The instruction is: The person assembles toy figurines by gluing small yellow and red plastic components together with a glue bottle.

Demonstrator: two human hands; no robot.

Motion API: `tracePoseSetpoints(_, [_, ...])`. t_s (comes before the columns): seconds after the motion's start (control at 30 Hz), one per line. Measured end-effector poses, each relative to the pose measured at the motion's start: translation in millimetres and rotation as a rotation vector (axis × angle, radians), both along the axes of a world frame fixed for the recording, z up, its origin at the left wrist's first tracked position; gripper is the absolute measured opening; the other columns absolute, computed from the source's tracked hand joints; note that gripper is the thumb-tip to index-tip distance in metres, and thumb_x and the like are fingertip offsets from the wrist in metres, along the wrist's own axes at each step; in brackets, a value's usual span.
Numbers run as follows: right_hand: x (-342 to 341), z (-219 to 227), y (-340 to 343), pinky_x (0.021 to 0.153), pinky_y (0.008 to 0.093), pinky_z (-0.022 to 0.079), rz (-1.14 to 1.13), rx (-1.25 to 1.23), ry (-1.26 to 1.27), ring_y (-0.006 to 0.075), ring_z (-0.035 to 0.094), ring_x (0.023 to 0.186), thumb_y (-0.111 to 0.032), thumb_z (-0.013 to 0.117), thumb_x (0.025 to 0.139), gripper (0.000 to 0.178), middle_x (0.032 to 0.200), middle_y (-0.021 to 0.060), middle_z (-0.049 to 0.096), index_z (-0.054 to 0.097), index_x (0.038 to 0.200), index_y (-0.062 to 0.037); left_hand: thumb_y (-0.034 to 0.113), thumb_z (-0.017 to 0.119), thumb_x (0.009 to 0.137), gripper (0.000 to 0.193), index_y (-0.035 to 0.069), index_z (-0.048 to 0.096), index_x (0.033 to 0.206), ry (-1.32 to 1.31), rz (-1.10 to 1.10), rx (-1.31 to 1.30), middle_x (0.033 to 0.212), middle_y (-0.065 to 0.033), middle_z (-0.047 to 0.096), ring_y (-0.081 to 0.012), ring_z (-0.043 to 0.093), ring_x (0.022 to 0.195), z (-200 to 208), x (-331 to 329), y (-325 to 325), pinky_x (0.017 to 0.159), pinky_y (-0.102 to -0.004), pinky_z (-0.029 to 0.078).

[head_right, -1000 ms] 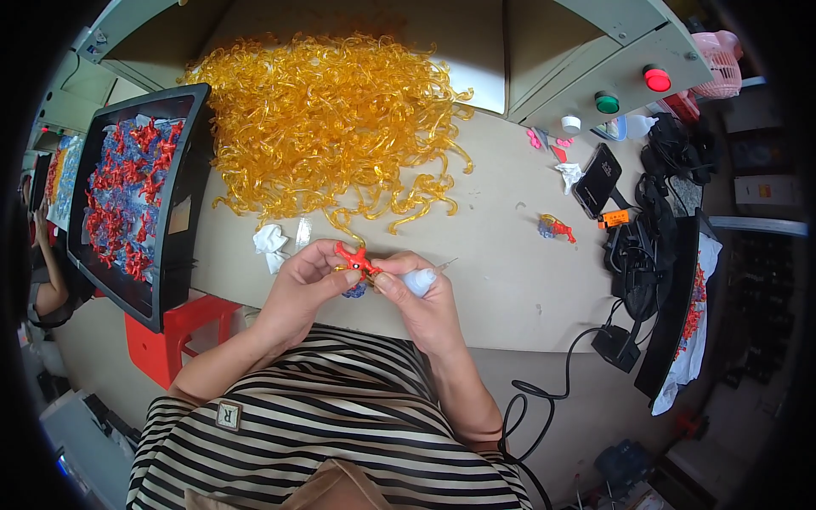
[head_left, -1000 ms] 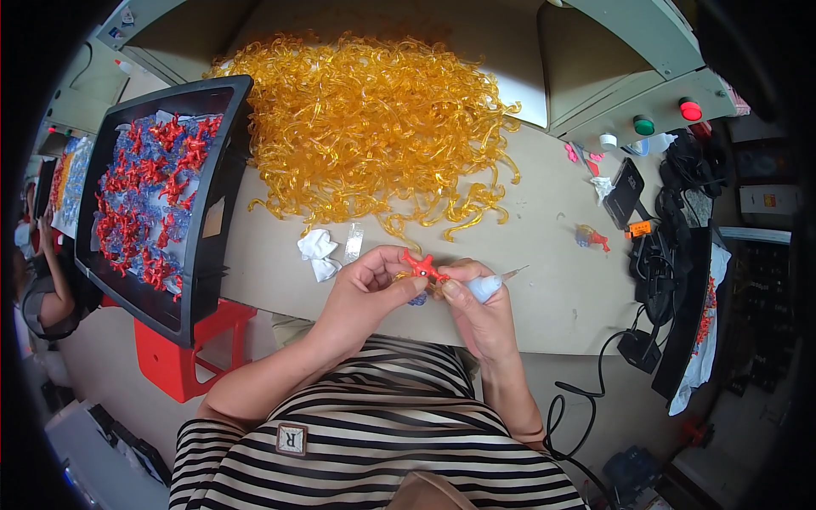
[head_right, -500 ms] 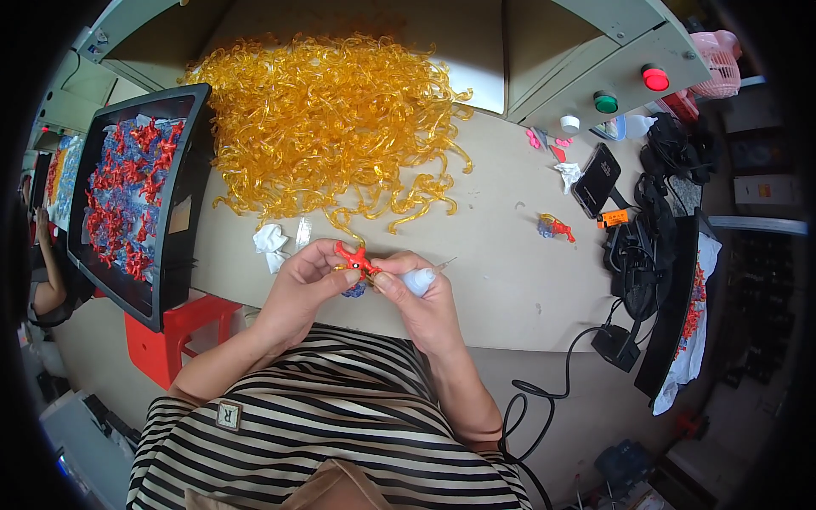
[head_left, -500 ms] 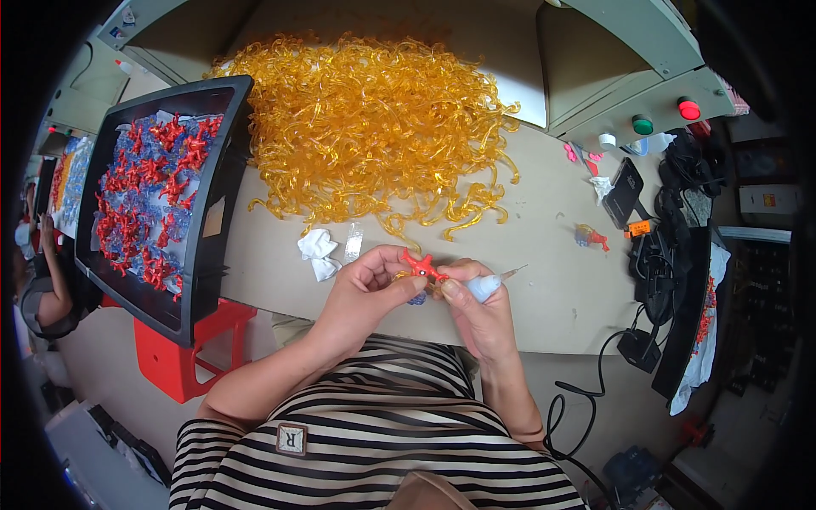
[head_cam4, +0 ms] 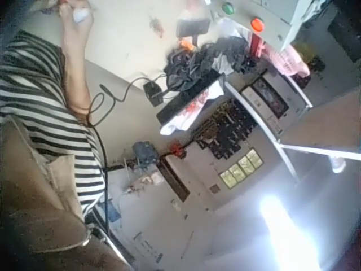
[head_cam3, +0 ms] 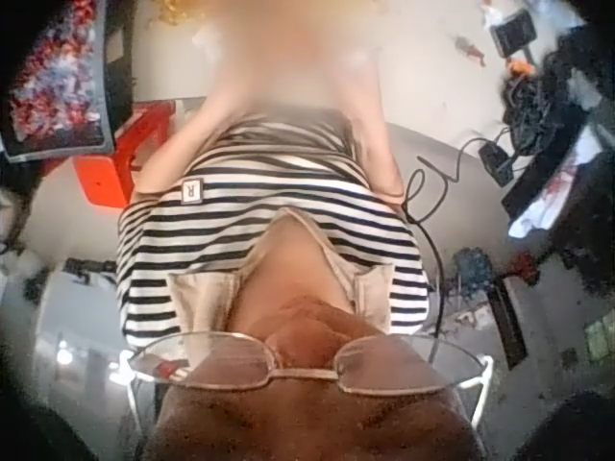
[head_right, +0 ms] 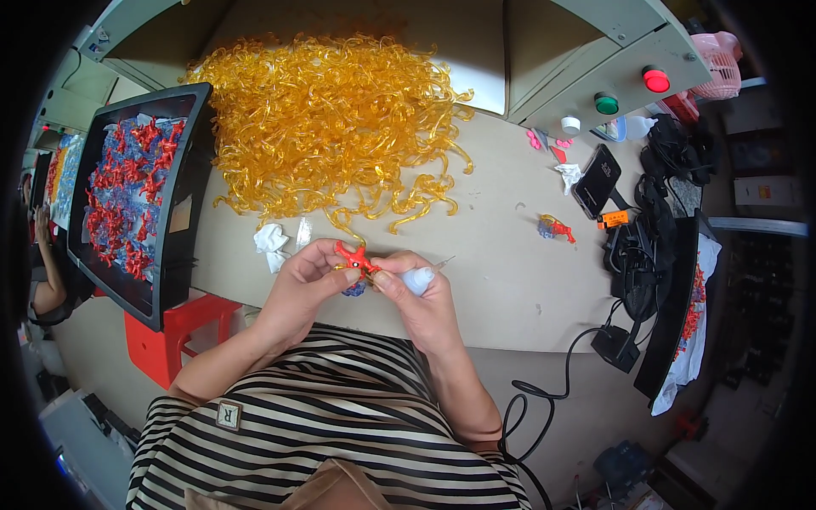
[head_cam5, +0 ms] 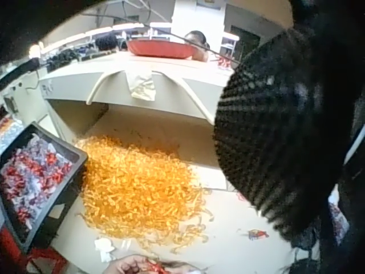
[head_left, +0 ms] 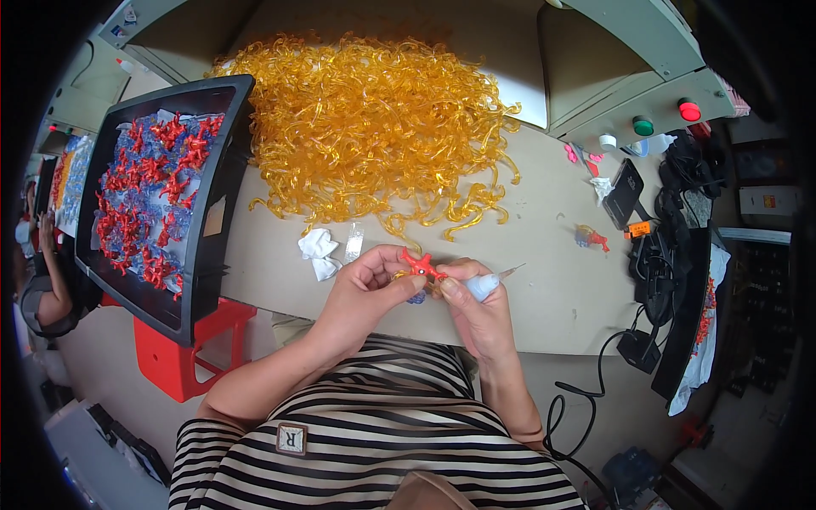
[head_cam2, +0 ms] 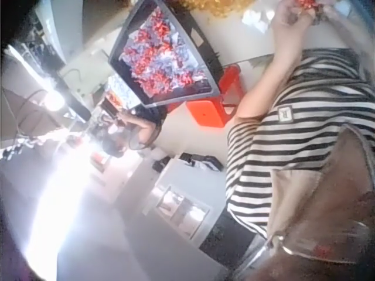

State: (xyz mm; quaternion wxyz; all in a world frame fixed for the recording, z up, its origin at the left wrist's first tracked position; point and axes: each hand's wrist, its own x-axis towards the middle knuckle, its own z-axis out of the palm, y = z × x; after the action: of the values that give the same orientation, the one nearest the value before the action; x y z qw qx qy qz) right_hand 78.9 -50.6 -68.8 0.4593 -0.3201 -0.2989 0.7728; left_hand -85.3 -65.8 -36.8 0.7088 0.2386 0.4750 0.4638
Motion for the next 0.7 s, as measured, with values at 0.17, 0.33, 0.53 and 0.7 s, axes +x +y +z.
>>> tracePoseSetpoints(0.17, [0,-1,0,0.075,0.0229,0.045,-0.001,-0.004,-0.009,0.0096,0.055,0.084,-0.001,0.057,0.083,0.013,0.096,0.0062,0.059,0.058,0.096,-0.0019,0.001,0.057,0.082,0.023,0.002,0.052,0.105,0.000,0.008,0.005,0.094,-0.0024,0.057,-0.0084,0.053,0.088,0,1,0,0.079,-0.0230,0.042])
tracePoseSetpoints(0.33, [1,4,2,0.075,0.0249,0.045,0.015,-0.072,-0.045,0.0108,0.055,0.085,-0.005,0.056,0.085,0.016,0.099,0.0081,0.060,0.057,0.100,0.0002,0.006,0.059,0.082,0.018,0.003,0.053,0.099,-0.008,0.016,-0.026,0.089,-0.0026,0.060,-0.0072,0.055,0.080,-4,0,3,0.076,-0.0222,0.043])
tracePoseSetpoints(0.53, [2,7,5,0.074,0.0256,0.044,0.028,-0.161,-0.005,0.0123,0.054,0.083,-0.007,0.057,0.085,0.022,0.096,0.0080,0.059,0.054,0.104,0.0032,0.010,0.058,0.082,0.014,0.003,0.052,0.094,-0.036,0.029,-0.075,0.084,-0.0027,0.060,-0.0066,0.055,0.079,-1,1,8,0.075,-0.0219,0.042])
tracePoseSetpoints(0.7, [0,11,4,0.072,0.0254,0.044,0.024,-0.154,0.005,0.0123,0.053,0.080,-0.007,0.057,0.085,0.024,0.095,0.0077,0.059,0.054,0.106,0.0038,0.008,0.055,0.083,0.012,0.006,0.051,0.095,-0.070,0.006,-0.095,0.088,-0.0013,0.057,-0.0073,0.053,0.083,-2,-2,9,0.077,-0.0219,0.041])
